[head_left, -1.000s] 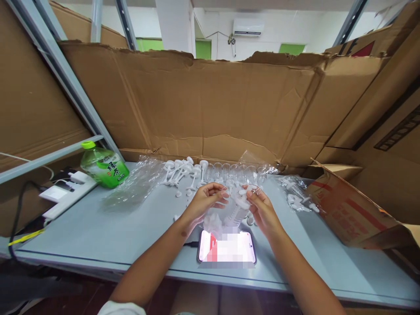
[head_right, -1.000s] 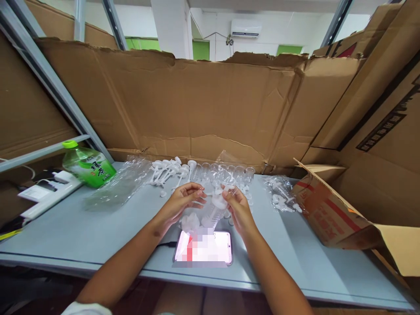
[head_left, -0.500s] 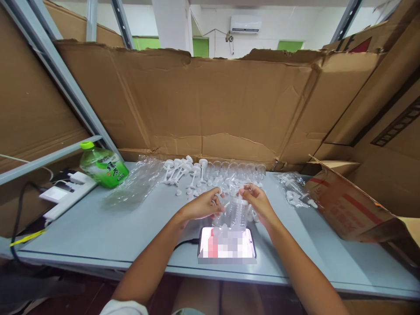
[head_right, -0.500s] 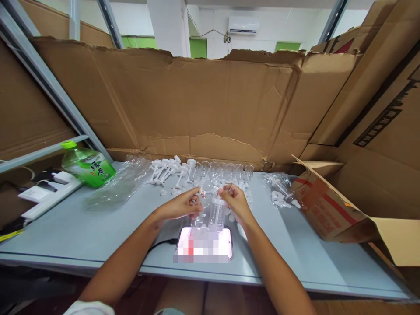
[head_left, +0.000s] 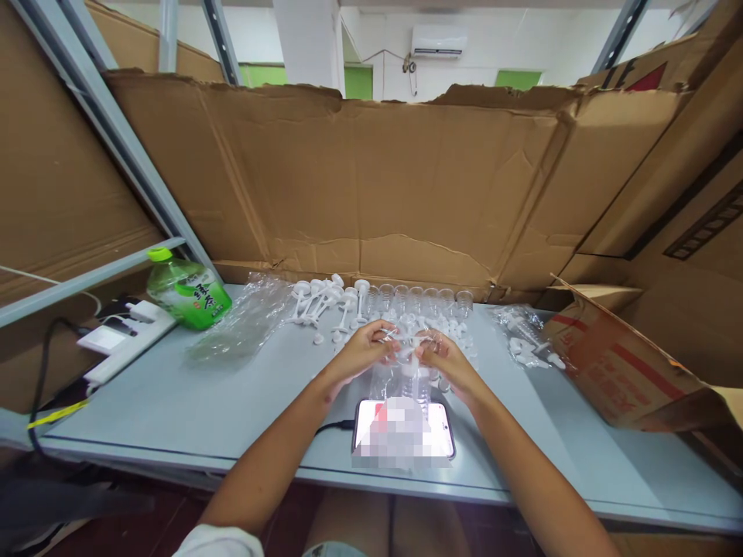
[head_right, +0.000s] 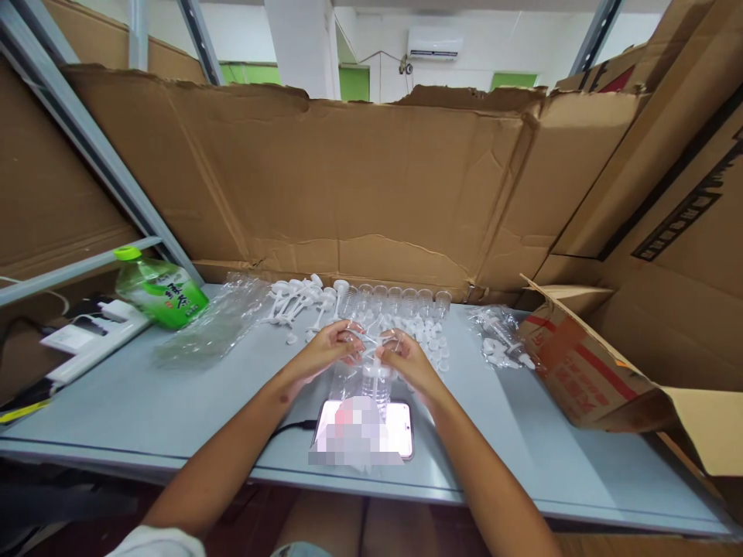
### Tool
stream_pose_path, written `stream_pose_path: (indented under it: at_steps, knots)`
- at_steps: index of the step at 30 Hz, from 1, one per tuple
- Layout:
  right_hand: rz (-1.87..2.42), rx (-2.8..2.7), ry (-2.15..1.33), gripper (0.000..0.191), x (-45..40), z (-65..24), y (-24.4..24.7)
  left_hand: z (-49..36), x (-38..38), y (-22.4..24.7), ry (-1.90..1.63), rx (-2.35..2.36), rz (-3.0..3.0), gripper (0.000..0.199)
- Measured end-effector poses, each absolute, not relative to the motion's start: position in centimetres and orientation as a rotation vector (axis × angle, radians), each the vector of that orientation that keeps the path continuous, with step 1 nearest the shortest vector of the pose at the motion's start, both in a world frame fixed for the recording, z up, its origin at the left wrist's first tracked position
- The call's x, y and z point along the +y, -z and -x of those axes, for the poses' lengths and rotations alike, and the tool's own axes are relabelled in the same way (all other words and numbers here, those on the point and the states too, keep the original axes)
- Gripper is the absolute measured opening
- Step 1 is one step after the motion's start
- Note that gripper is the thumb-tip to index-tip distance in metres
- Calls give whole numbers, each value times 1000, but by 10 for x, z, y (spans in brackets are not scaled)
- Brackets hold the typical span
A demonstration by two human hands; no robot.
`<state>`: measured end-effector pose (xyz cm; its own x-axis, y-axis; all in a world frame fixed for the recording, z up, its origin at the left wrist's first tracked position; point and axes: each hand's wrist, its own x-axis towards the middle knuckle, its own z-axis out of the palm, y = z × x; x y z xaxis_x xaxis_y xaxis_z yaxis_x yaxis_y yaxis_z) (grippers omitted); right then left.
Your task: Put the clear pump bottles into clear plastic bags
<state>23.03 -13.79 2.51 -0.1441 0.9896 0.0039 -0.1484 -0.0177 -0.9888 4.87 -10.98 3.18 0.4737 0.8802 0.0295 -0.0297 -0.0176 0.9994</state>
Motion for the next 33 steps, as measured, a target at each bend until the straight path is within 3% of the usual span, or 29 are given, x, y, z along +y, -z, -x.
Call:
stream_pose_path:
  at_steps: [11, 17, 33]
  knots:
    - [991, -1203, -1380, 34, -140, -228, -27, -66, -112, -27, -1119, 796, -1231, 33]
    - [942, -1191, -1510, 29, -142, -229, -33, -72, -116, -26, -1148, 782, -1248, 32]
    - [950, -1082, -1355, 28, -133, -247, -26, -46, -99, -26, -1193, 820, -1488, 25]
